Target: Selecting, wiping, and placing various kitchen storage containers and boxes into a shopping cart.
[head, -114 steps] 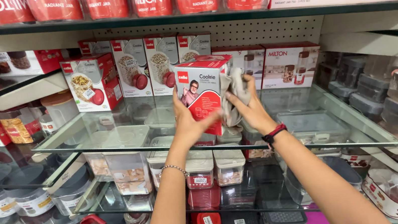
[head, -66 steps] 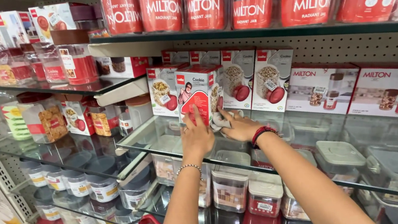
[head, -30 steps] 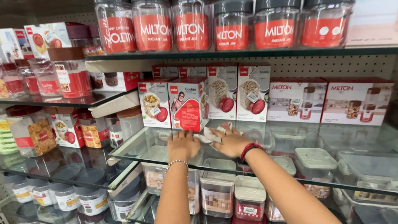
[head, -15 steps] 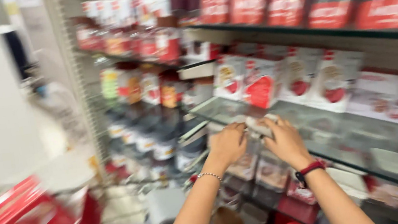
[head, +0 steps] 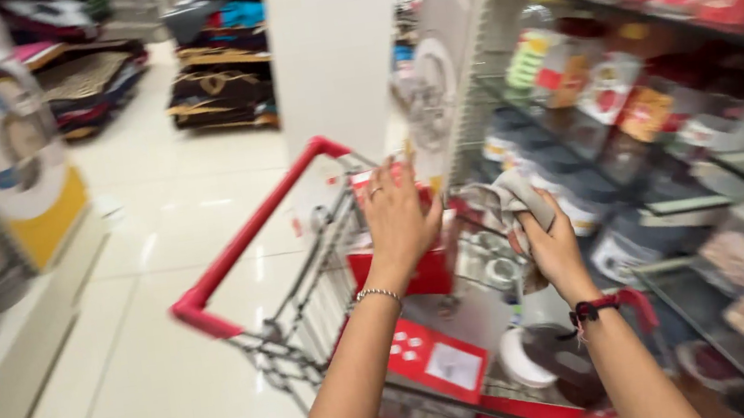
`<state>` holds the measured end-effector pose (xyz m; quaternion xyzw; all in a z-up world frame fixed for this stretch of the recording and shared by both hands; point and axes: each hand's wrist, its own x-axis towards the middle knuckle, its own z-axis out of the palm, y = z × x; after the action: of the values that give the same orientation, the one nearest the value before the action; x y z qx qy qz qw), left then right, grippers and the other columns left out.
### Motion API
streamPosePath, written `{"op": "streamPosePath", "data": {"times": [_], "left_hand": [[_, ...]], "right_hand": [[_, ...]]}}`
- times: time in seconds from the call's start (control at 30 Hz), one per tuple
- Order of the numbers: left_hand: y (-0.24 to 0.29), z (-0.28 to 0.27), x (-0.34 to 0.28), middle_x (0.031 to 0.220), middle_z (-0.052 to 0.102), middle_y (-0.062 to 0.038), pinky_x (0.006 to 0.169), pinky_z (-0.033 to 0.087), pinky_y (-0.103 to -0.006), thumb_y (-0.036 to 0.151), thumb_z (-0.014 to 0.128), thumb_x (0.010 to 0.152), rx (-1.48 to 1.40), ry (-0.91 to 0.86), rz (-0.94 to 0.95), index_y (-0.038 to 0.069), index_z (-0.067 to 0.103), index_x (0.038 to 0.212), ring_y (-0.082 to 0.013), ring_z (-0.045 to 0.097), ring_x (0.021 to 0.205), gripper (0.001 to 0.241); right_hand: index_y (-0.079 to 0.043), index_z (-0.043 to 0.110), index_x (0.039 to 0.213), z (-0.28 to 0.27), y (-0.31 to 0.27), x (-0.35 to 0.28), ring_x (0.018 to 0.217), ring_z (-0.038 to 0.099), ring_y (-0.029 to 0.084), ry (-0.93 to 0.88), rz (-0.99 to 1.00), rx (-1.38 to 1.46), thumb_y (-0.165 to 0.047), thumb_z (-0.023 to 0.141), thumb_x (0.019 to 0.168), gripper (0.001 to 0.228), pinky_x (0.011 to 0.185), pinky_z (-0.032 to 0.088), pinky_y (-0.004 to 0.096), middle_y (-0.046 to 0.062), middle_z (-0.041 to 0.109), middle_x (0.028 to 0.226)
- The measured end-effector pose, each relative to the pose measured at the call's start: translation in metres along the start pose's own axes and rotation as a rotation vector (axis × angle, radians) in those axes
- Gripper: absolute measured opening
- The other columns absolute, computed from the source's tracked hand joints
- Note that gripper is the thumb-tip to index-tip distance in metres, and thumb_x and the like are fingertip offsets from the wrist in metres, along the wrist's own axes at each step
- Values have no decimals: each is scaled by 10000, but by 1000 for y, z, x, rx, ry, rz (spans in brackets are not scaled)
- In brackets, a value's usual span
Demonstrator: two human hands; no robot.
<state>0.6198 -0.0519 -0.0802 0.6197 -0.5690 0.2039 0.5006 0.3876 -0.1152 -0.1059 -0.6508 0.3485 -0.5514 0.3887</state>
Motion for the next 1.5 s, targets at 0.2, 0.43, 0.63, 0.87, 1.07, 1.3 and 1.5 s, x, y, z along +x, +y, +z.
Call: {"op": "streamPosePath", "data": {"times": [0.2, 0.43, 0.63, 0.87, 1.07, 1.3, 1.5], "left_hand": [[-93, 29, -15, 1449, 523, -287, 1125, 397, -477, 789, 478, 832, -484, -474, -771, 33, 274, 1563, -420, 517, 1364, 1072], [-72, 11, -34, 1405, 584, -280, 1126, 410, -463, 891, 361, 756, -464, -563, -845, 107, 362, 1562, -433, 549, 1329, 1124], [-65, 33, -38, 1274, 604, -323, 1081, 462, -492, 842, 437, 874, -483, -320, -612, 59, 539, 1470, -445, 592, 1217, 989], [62, -29, -1, 1470, 282, -292, 1097, 420, -494, 575, 824, 666, -976, -283, -87, 105, 225, 1595, -425, 422, 1352, 1201], [183, 12, 17, 1654, 210, -309, 1307, 336, -478, 482, 964, 723, -1233, -195, 404, 92, -44, 1619, -430, 370, 1575, 1404], [363, 25, -24, 1645, 287, -301, 1253, 334, -499, 486, 949, 672, -1457, -423, 488, 58, -54, 1663, -426, 346, 1543, 1473], [506, 19, -72, 1592, 336, -250, 1236, 347, -471, 525, 904, 650, -1660, -597, 442, 50, -5, 1675, -397, 381, 1507, 1450]], "right_hand": [[-67, 546, 1380, 85, 68, 37, 1085, 609, 77, -73, -231, -7, -233, 583, 1085, 340, 914, 475, 206, 0, 647, 1214], [-87, 601, 1316, 104, 50, 18, 937, 579, 215, -71, 354, 197, -280, 588, 1021, 352, 826, 457, 397, 39, 580, 1030], [-26, 624, 1286, 87, -16, -2, 1151, 602, 114, 52, -192, 45, -223, 587, 991, 356, 1013, 427, 265, -9, 678, 1216], [-42, 597, 1324, -13, -127, 4, 1000, 616, 74, 310, -487, 98, -216, 572, 1033, 340, 839, 487, 237, -3, 656, 1173], [-52, 620, 1332, -151, -178, -35, 707, 518, 111, 427, -337, 239, -266, 622, 1081, 329, 567, 376, 257, 32, 614, 946], [-10, 578, 1311, -289, -263, -128, 1112, 645, 76, 788, -805, -548, -33, 742, 882, 459, 965, 526, 234, 15, 657, 1218], [15, 710, 1144, -326, -368, -214, 1092, 683, 297, 552, -722, -1481, 44, 716, 768, 378, 971, 534, 377, 195, 688, 1123]]}}
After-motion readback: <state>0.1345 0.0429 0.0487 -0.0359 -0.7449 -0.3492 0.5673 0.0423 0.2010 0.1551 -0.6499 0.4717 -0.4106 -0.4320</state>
